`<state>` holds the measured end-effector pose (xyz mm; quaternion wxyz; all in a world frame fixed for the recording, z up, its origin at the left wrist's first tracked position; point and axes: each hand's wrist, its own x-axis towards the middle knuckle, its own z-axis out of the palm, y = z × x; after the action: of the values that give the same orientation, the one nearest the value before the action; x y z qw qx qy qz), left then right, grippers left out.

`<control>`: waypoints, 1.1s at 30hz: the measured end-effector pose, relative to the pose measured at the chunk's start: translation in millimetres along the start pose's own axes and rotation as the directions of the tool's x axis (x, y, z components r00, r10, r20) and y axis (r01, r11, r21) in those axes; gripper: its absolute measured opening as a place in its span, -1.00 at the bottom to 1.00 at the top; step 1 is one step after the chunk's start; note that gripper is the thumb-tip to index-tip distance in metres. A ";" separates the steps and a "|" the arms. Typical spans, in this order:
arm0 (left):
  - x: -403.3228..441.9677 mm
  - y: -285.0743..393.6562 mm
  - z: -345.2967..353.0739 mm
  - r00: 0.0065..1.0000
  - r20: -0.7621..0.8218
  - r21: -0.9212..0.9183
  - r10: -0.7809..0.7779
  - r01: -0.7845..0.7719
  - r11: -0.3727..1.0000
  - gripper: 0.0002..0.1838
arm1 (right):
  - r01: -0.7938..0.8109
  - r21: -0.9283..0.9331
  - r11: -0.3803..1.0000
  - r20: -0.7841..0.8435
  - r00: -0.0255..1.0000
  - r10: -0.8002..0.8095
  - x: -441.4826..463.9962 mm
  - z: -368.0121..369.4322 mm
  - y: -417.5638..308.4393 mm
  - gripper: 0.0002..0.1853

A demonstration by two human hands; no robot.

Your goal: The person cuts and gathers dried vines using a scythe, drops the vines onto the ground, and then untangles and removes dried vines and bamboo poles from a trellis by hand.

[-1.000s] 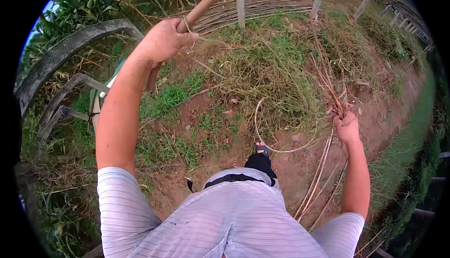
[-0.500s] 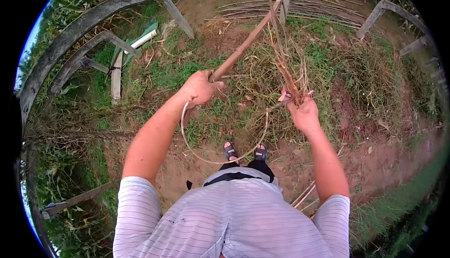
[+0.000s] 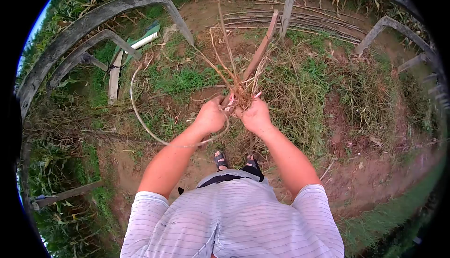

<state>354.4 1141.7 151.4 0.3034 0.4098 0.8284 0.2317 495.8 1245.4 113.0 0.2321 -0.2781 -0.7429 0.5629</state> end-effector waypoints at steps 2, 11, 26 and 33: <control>-6.7 -11.4 -6.0 0.999 -0.044 0.015 -0.028 0.029 0.999 -0.58 | -0.073 -0.177 0.981 -0.081 0.995 0.059 3.5 -9.0 -9.3 -0.70; -96.1 -208.7 -34.6 0.823 -0.188 -0.015 -0.536 0.543 0.840 -0.53 | -0.076 -0.480 0.874 -0.518 0.829 -0.212 64.7 -140.6 -23.9 -0.75; -401.7 -249.8 81.6 0.319 0.033 -0.627 -0.947 0.745 0.229 -0.66 | -0.503 -0.607 0.615 -0.368 0.864 0.344 61.8 -115.0 207.4 -0.26; -451.1 -243.3 110.6 0.186 0.033 -0.546 -0.982 0.826 0.138 -0.56 | -0.731 -0.628 0.267 -0.115 0.427 0.897 -153.4 -79.9 342.0 -0.40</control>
<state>516.6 651.5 60.2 0.3190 -0.3172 0.8592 0.2435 713.5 1270.8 -201.4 -0.2953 -0.6010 -0.6457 0.3670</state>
